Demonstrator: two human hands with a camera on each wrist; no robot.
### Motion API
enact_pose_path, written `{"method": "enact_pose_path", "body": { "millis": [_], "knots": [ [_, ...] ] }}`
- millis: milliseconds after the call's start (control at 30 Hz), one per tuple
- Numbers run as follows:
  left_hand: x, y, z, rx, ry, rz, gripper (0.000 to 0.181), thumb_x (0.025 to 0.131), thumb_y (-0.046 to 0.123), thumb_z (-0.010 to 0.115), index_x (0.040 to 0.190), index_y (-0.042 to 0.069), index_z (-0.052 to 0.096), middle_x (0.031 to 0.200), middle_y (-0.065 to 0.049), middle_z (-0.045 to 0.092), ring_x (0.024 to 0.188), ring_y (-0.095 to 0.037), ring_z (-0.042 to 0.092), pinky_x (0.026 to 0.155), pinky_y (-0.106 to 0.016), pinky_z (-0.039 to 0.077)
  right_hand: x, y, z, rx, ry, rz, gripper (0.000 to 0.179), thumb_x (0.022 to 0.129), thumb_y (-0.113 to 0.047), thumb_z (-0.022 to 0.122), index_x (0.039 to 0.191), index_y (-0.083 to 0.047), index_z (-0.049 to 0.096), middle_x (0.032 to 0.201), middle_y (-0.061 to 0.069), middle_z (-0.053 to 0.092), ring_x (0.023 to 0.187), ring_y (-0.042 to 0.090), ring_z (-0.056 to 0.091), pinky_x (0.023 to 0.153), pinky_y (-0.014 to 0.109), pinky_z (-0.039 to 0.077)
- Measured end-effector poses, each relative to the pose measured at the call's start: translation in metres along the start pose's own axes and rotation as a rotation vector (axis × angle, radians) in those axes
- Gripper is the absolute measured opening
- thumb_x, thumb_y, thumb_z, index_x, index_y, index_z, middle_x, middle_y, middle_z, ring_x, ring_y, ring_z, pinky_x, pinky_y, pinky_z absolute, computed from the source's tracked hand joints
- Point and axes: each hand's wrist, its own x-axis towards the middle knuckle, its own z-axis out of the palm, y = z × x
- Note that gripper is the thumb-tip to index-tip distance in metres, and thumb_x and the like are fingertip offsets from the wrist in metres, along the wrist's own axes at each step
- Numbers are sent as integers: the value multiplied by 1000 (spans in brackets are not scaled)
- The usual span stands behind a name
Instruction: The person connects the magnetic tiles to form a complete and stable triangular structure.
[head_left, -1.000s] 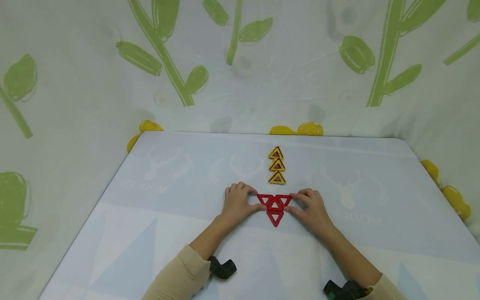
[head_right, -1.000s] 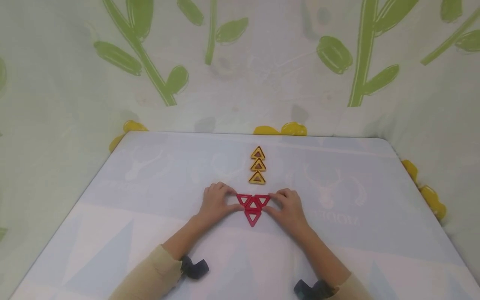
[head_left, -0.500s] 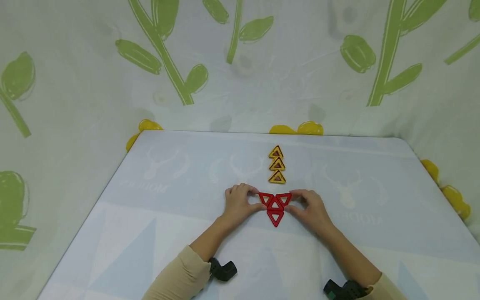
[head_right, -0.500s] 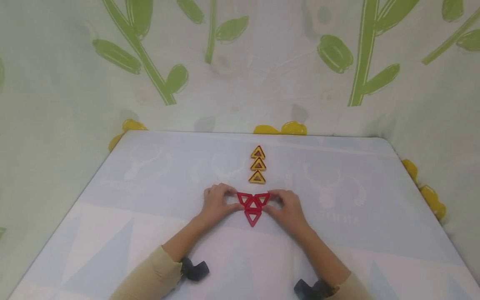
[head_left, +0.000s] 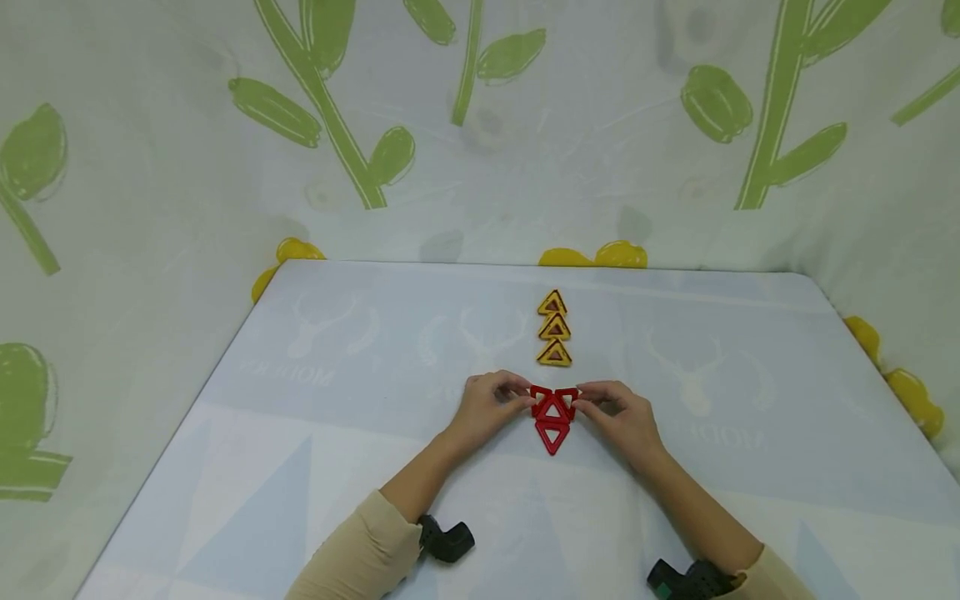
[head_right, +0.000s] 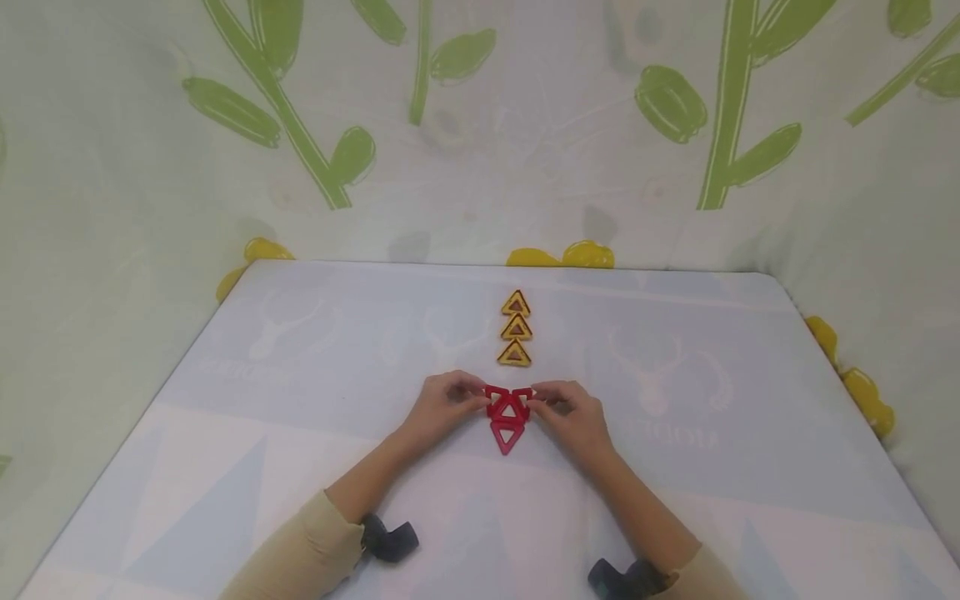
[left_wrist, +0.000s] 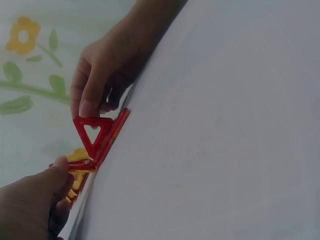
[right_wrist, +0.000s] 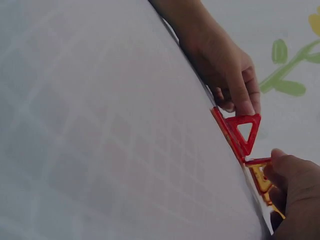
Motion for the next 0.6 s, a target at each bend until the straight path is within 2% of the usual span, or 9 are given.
{"method": "enact_pose_path", "body": {
  "millis": [133, 367, 600],
  "knots": [
    [1, 1, 1, 14, -7, -6, 19, 81, 19, 75, 97, 10, 69, 87, 1, 70, 82, -10, 61, 92, -40, 30, 0, 1, 1, 19, -8, -12, 20, 77, -6, 76, 97, -6, 72, 86, 6, 70, 77, 0, 59, 69, 11, 47],
    [2, 4, 5, 20, -19, 9, 20, 81, 21, 75, 98, 11, 71, 89, 1, 71, 82, -10, 60, 89, -37, 32, -1, 3, 1, 39, -32, -58, 21, 75, -1, 77, 95, -4, 72, 87, 7, 69, 79, -1, 58, 69, 12, 48],
    [3, 5, 8, 34, -39, 55, 22, 80, 23, 75, 100, 12, 73, 89, 4, 72, 81, -6, 60, 86, -33, 35, 0, 3, 1, -13, -49, -119, 23, 72, 1, 78, 94, -5, 72, 86, 4, 68, 79, 1, 57, 68, 12, 47]
  ]
}}
